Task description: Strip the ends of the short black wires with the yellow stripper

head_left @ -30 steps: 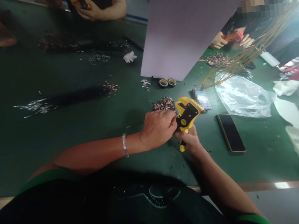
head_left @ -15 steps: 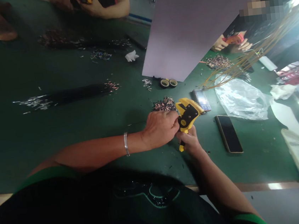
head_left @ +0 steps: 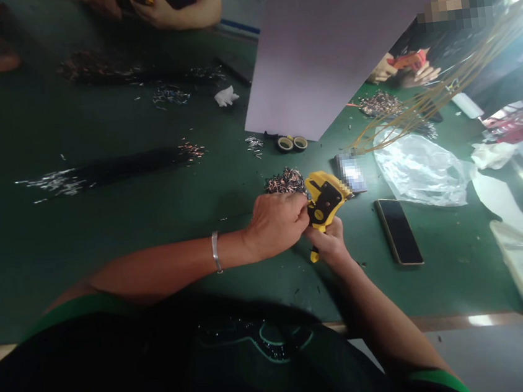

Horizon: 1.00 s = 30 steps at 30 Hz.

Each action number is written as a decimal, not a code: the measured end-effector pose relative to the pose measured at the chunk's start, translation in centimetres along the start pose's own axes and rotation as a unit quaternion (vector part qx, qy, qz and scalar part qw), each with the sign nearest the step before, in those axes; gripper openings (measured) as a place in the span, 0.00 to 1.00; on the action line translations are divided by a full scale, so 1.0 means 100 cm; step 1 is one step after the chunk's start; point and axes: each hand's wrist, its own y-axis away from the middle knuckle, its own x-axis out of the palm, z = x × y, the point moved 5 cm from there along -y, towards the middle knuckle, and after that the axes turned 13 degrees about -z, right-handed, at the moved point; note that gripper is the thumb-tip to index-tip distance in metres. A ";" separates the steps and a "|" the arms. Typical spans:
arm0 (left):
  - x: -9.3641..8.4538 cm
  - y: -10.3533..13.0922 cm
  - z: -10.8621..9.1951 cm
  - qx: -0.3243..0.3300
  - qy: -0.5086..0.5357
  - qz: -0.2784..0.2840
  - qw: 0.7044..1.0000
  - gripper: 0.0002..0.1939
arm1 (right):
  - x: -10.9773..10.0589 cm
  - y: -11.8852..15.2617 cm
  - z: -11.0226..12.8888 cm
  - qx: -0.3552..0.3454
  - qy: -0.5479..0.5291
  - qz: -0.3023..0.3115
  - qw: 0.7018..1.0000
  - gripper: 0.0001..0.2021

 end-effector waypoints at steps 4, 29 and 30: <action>0.001 -0.002 0.002 -0.015 -0.002 0.014 1.000 0.11 | 0.007 -0.001 0.006 -0.011 0.006 0.003 1.000 0.09; -0.004 -0.016 0.012 -0.073 0.043 0.025 0.996 0.13 | 0.016 -0.006 -0.010 -0.036 -0.005 0.009 0.999 0.18; -0.005 -0.017 0.013 -0.078 0.046 0.024 0.996 0.13 | 0.016 -0.006 -0.009 -0.033 -0.012 0.009 0.999 0.17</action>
